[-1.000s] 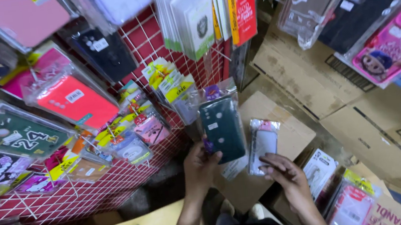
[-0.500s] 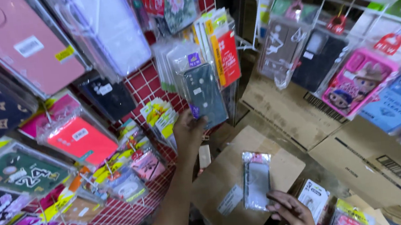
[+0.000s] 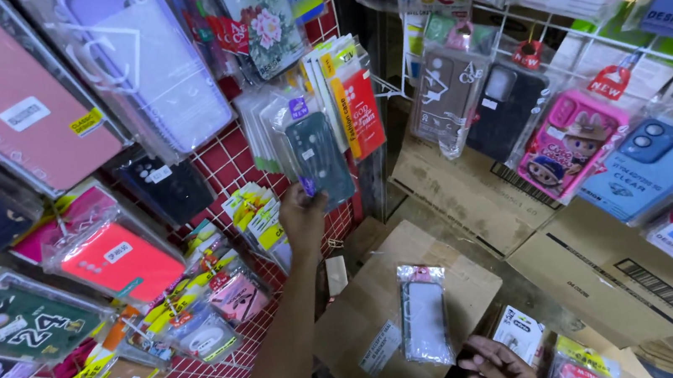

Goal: The person repeatedly picks packaged phone cases from a cardboard box, briefly inspects them, and hangs them on a wall-mounted wire display rack. The person handles various designs and colors, placing each item individually onto hooks on the rack.

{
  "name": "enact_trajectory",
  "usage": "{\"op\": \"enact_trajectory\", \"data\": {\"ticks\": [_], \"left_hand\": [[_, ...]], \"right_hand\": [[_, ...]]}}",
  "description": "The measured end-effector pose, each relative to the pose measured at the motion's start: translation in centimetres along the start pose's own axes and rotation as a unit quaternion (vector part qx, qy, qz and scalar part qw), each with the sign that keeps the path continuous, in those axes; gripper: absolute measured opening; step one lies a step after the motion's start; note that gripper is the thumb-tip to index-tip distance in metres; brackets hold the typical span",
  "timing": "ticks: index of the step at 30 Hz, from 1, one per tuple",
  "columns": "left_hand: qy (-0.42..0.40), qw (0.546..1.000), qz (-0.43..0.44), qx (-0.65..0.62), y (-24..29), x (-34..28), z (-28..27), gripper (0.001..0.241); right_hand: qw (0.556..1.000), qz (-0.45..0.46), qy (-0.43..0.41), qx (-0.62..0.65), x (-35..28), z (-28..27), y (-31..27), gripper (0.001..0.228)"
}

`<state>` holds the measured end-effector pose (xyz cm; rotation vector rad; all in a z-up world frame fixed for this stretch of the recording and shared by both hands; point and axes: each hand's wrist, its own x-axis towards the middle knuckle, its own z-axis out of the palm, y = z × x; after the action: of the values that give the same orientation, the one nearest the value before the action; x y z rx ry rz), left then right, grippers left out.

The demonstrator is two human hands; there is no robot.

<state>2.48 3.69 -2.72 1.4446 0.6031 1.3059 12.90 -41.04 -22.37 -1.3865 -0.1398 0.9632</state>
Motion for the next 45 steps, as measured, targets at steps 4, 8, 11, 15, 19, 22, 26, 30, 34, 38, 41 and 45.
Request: {"op": "enact_trajectory", "data": {"ticks": [4, 8, 11, 15, 19, 22, 26, 30, 34, 38, 41, 45], "left_hand": [[0.025, 0.996, 0.030, 0.075, -3.8, 0.6, 0.0, 0.026], [0.029, 0.998, -0.005, -0.050, -8.0, 0.2, -0.6, 0.037], [0.030, 0.995, 0.095, 0.021, -8.2, -2.8, -0.9, 0.048], [-0.022, 0.990, -0.027, 0.139, -0.2, -10.8, 1.1, 0.045], [-0.164, 0.953, 0.082, 0.243, -7.8, -20.2, 1.5, 0.035], [-0.233, 0.934, 0.044, 0.267, -10.1, -25.1, 2.6, 0.043], [-0.296, 0.851, -0.178, 0.395, -12.6, -29.3, 3.3, 0.057], [-0.261, 0.841, -0.181, 0.438, -13.6, -31.0, 3.3, 0.056], [-0.259, 0.848, -0.201, 0.417, -14.7, -31.5, 2.8, 0.049], [-0.248, 0.880, -0.145, 0.377, -18.1, -32.9, 1.6, 0.035], [-0.223, 0.920, -0.239, 0.215, -17.2, -32.8, 1.5, 0.039], [-0.186, 0.920, -0.345, 0.012, -12.4, -31.6, 1.4, 0.038]], "right_hand": [[1.000, 0.009, 0.008, 0.022, -0.6, 1.1, -0.3, 0.043], [1.000, -0.019, -0.012, -0.008, -2.6, 3.8, -3.7, 0.040], [0.998, -0.042, -0.017, -0.040, -2.5, 4.3, -4.4, 0.039], [0.991, -0.078, -0.025, -0.102, -0.2, 2.6, -1.6, 0.039], [0.987, -0.074, -0.016, -0.142, 3.8, 1.4, 0.8, 0.047], [0.971, -0.055, 0.012, -0.231, 5.6, 2.9, 0.6, 0.044], [0.922, -0.015, 0.019, -0.386, 5.7, 5.7, -1.6, 0.054], [0.918, -0.072, 0.011, -0.390, 6.0, 6.2, -0.4, 0.077], [0.903, -0.138, 0.032, -0.406, 5.9, 6.1, 0.7, 0.074], [0.914, -0.105, 0.067, -0.386, 4.8, 6.6, -0.3, 0.064], [0.949, -0.056, 0.057, -0.305, 4.8, 5.6, 0.8, 0.050], [0.992, -0.029, -0.012, -0.123, 3.3, 5.1, -0.8, 0.036]]}}
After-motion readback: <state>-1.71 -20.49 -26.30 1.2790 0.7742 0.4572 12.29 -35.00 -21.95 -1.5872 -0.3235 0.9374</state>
